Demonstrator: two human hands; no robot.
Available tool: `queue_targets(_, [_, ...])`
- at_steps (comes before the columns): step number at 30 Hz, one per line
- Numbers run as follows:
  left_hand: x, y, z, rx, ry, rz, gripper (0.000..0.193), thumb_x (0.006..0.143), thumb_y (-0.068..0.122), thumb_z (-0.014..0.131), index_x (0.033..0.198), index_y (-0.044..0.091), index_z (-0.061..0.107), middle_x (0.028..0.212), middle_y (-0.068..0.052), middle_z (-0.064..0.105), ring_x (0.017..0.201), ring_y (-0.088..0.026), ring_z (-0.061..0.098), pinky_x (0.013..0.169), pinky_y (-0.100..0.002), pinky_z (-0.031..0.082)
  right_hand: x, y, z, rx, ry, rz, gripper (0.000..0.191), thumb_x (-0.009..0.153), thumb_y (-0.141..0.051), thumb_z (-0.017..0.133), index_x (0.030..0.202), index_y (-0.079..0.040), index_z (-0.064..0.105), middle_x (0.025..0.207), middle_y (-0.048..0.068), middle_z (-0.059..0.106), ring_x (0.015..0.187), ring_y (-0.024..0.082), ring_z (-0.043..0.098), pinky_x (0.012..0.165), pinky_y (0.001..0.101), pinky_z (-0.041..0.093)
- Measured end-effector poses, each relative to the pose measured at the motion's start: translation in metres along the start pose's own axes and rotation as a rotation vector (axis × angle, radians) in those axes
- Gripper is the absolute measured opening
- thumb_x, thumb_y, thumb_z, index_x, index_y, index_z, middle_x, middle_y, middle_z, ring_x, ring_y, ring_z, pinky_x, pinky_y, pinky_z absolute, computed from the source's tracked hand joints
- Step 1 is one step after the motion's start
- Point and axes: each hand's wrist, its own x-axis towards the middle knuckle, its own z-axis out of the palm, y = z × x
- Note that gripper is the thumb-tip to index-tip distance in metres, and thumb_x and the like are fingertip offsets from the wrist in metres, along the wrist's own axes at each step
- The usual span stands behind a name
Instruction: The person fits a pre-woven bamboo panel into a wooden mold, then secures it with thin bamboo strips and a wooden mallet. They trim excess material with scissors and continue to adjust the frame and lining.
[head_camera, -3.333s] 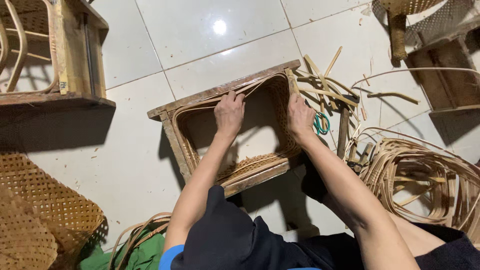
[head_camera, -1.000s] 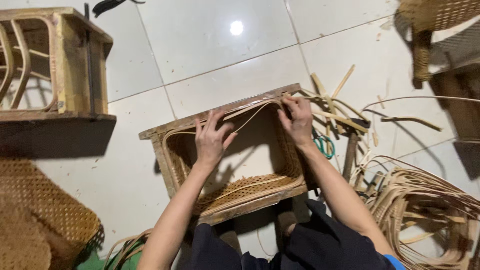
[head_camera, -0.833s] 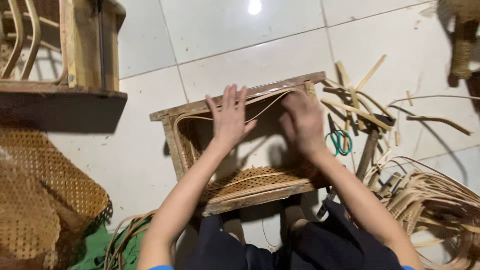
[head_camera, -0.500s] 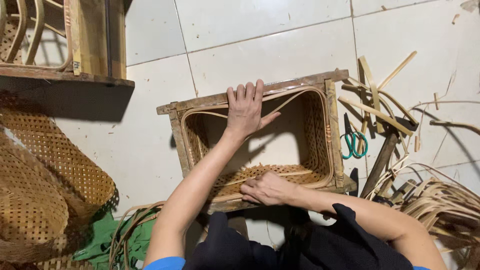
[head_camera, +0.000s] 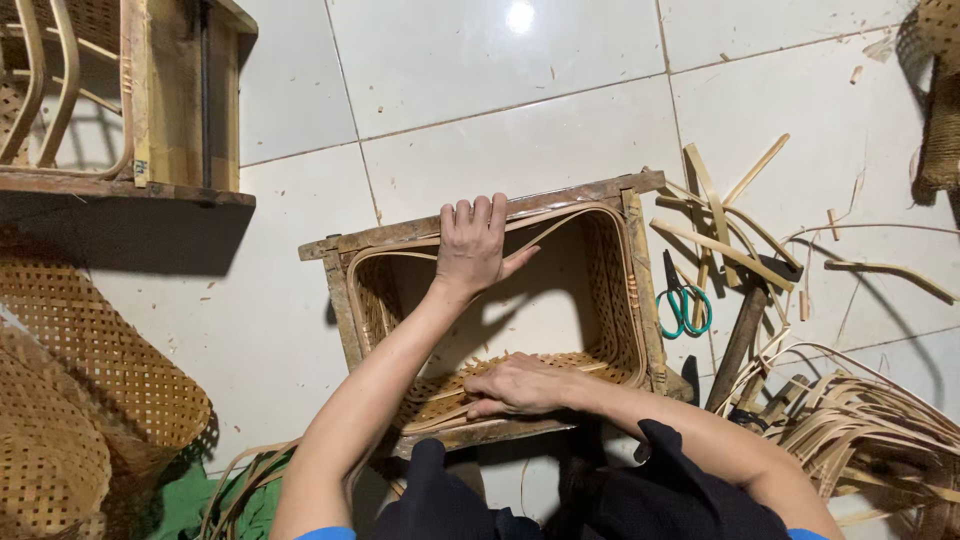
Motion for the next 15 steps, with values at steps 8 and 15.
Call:
queue_targets(8, [0.010, -0.005, 0.009, -0.028, -0.019, 0.023, 0.075, 0.088, 0.071, 0.065, 0.111, 0.000, 0.058, 0.092, -0.011, 0.055, 0.079, -0.026, 0.051, 0.070, -0.040, 0.042, 0.005, -0.006, -0.020, -0.044, 0.130, -0.082, 0.054, 0.102, -0.057, 0.045, 0.093, -0.005, 0.054, 0.071, 0.016, 0.062, 0.061, 0.035, 0.059, 0.059, 0.0494, 0.048])
queue_targets(15, [0.009, 0.001, -0.001, -0.001, 0.058, -0.066, 0.078, 0.083, 0.074, 0.059, 0.116, 0.003, 0.058, 0.092, -0.010, 0.057, 0.081, -0.024, 0.053, 0.076, -0.044, 0.046, 0.011, 0.000, -0.006, -0.222, 0.142, -0.094, 0.051, 0.101, -0.054, 0.046, 0.100, -0.005, 0.061, 0.086, 0.015, 0.067, 0.056, 0.031, 0.064, 0.049, 0.0421, 0.055])
